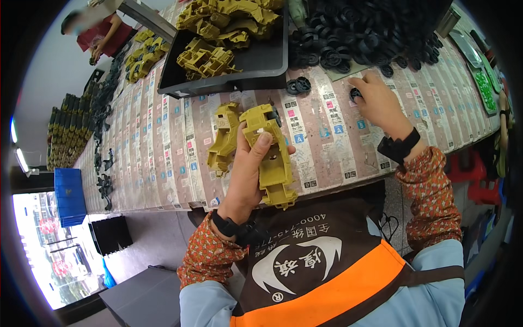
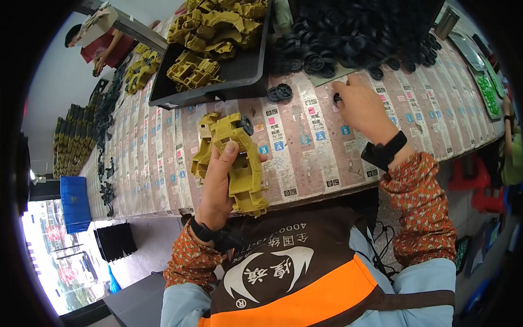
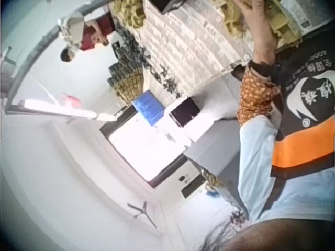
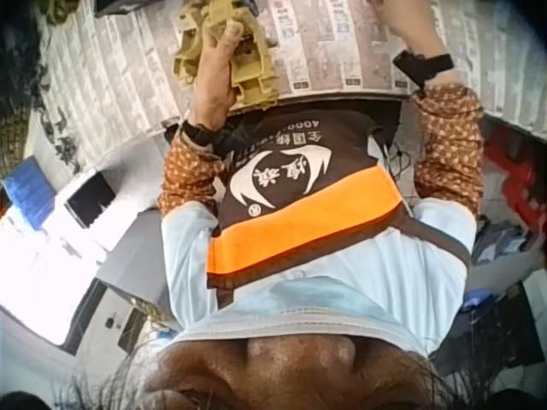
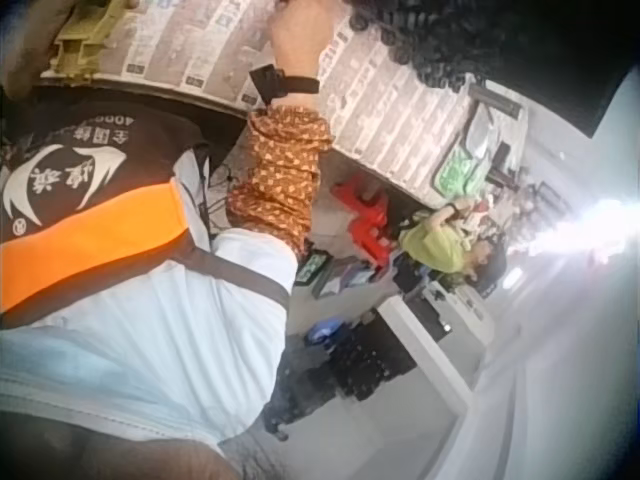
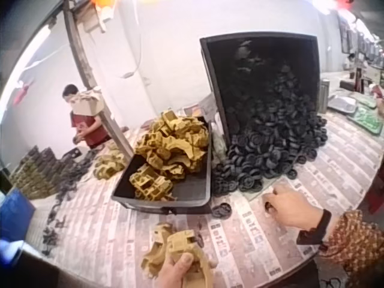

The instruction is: The person assembles yellow plastic toy excavators by hand. They pick up a yellow body frame and attach black wheels to the designated slots, repeating this process for multiple units. The person works at a table covered with a patterned cloth, surrounded by piles of loose parts and finished toys.

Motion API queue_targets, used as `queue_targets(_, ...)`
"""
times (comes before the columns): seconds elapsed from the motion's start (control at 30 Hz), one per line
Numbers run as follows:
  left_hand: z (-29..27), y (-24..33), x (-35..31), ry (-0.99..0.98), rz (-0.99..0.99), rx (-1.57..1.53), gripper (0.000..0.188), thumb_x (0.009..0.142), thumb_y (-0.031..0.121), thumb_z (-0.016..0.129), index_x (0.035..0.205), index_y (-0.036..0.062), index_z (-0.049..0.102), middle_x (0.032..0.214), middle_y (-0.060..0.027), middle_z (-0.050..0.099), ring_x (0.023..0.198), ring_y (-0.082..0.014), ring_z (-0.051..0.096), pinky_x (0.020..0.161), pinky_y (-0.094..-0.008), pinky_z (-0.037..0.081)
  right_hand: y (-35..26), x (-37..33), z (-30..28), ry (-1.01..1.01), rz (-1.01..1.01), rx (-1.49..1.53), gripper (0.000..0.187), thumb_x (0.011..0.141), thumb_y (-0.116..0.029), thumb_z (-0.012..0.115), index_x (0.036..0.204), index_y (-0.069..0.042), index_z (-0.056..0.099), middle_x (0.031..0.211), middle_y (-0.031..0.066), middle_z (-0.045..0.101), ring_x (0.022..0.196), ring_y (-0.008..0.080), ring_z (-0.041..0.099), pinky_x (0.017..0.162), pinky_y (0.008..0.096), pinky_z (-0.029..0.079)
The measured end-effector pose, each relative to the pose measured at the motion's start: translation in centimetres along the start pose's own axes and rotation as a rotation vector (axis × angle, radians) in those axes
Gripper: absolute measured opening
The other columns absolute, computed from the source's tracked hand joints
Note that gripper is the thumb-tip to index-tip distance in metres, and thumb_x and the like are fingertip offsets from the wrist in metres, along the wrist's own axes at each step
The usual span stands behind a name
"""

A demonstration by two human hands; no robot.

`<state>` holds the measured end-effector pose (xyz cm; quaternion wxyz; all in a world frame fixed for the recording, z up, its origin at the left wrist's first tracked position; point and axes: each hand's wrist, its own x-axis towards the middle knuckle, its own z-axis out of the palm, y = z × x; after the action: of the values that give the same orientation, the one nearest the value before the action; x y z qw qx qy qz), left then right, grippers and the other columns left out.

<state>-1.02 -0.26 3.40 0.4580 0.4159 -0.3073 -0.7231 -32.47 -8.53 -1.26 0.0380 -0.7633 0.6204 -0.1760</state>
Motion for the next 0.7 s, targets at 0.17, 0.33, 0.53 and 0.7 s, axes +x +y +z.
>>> queue_targets(0.17, -1.4, -1.0, 0.0, 0.054, 0.053, -0.041, 0.043, 0.106, 0.04, 0.06, 0.135, 0.0126, 0.044, 0.116, -0.0089, 0.061, 0.106, -0.0229, 0.07, 0.078, -0.0369, 0.065, -0.3, -0.1, 0.1, -0.038, -0.048, 0.005, 0.021, 0.087, -0.004, 0.068, 0.103, 0.0, 0.055, 0.098, 0.0175, 0.065, 0.105, 0.0402, 0.063, 0.08, 0.0489, 0.051)
queue_targets(0.33, -1.5, -1.2, -0.4, 0.161, 0.108, -0.134, 0.042, 0.107, 0.044, 0.057, 0.132, 0.0126, 0.046, 0.111, -0.0116, 0.064, 0.103, -0.023, 0.07, 0.08, -0.0394, 0.065, -9.4, -2.7, -2.5, -0.368, 0.179, 0.756, 0.019, 0.098, -0.009, 0.065, 0.111, -0.003, 0.052, 0.096, 0.0133, 0.07, 0.079, 0.0261, 0.072, 0.068, 0.0368, 0.057)
queue_targets(0.53, -0.7, -1.0, 0.0, 0.161, 0.218, -0.092, 0.044, 0.107, 0.042, 0.057, 0.136, 0.0128, 0.041, 0.11, -0.0142, 0.064, 0.097, -0.0252, 0.071, 0.08, -0.0417, 0.065, -15.3, -7.3, -0.7, -0.149, 0.071, 1.131, 0.026, 0.097, -0.004, 0.061, 0.122, -0.002, 0.06, 0.087, 0.022, 0.07, 0.074, 0.0337, 0.073, 0.066, 0.0379, 0.054)
queue_targets(0.7, -0.3, -1.7, 0.0, 0.184, 0.321, -0.078, 0.044, 0.107, 0.035, 0.06, 0.138, 0.0134, 0.037, 0.111, -0.0152, 0.065, 0.093, -0.0258, 0.071, 0.081, -0.0417, 0.065, -16.1, -7.4, -2.5, -0.318, 0.163, 1.041, 0.033, 0.096, -0.002, 0.059, 0.128, -0.001, 0.061, 0.084, 0.0245, 0.069, 0.076, 0.0389, 0.072, 0.065, 0.0409, 0.052)
